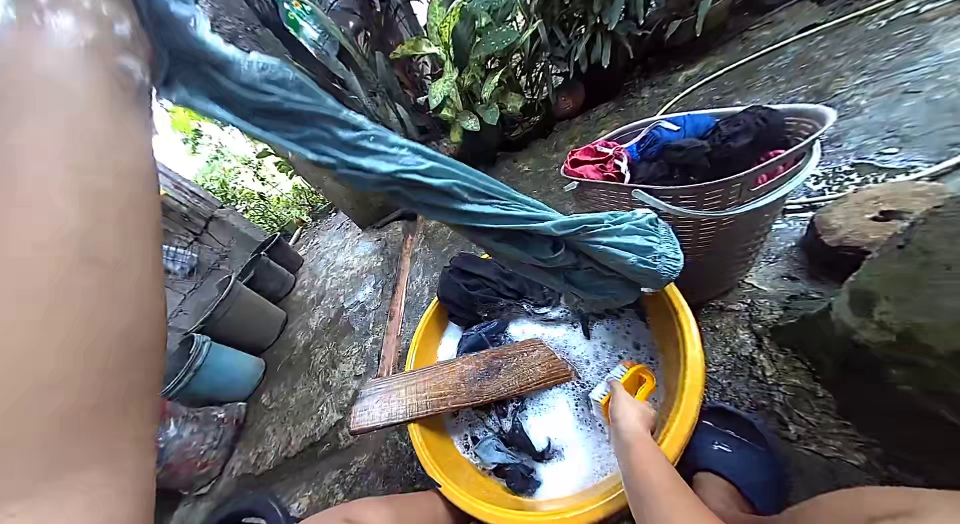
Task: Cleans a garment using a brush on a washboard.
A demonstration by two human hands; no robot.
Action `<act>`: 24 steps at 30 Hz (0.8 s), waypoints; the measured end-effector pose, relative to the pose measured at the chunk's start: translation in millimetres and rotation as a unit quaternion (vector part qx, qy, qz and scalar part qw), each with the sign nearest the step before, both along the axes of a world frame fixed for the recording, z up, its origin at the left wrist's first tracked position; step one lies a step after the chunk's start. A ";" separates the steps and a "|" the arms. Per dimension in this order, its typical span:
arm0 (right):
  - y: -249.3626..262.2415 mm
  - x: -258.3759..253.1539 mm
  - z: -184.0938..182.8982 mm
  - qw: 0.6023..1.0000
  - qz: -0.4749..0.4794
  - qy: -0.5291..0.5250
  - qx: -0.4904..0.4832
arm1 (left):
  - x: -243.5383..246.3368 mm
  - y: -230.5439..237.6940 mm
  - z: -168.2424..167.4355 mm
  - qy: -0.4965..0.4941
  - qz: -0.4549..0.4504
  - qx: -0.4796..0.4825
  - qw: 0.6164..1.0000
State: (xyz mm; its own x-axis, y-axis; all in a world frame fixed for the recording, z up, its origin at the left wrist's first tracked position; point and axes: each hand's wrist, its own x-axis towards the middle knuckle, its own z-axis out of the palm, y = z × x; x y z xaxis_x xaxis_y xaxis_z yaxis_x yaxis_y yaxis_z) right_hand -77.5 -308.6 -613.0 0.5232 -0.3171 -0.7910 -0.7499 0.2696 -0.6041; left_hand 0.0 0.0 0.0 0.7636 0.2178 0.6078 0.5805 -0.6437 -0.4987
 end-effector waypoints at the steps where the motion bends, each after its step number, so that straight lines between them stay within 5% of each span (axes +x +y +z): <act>1: -2.4 1.9 1.5 0.999 -0.036 -0.015 0.012 | 0.7 29.7 -12.8 -0.037 -0.093 0.038 0.994; 2: -4.2 4.3 2.6 0.997 -0.070 -0.030 0.026 | 4.6 53.1 -26.3 -0.093 -0.178 0.048 0.978; 3: -5.0 7.0 3.1 0.994 -0.098 -0.041 0.034 | 3.4 31.0 -39.2 -0.151 -0.139 -0.095 0.974; 6: -2.2 19.5 1.2 0.990 -0.127 -0.050 0.021 | -12.4 7.6 -100.3 -0.320 -0.222 -0.371 0.843; 9: 5.0 29.9 -4.8 0.992 -0.119 -0.047 -0.003 | -31.1 -10.1 -207.0 -0.200 -0.185 -0.466 0.841; 12: 13.9 31.6 -11.3 0.995 -0.093 -0.019 -0.018 | -32.8 -4.4 -342.8 0.040 -0.101 -0.617 0.779; 16: 24.4 27.7 -36.3 0.995 -0.084 -0.002 -0.047 | -33.7 -43.6 -494.6 0.295 0.013 -0.545 0.785; 20: 28.9 29.5 -47.5 0.995 -0.081 0.020 -0.049 | -23.6 -93.9 -557.8 0.384 0.022 -0.480 0.788; 24: 28.8 35.8 -48.5 0.996 -0.062 0.036 -0.052 | -23.4 -86.8 -600.3 0.404 0.129 -0.470 0.774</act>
State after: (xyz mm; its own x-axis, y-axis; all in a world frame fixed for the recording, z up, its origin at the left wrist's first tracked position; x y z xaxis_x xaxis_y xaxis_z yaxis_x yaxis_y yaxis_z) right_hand -41.7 -279.8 -661.5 0.4187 -0.4571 -0.7847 -0.7572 0.3013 -0.5796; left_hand -23.4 -86.8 -600.3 0.6693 0.4827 -0.5648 0.4938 -0.8570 -0.1472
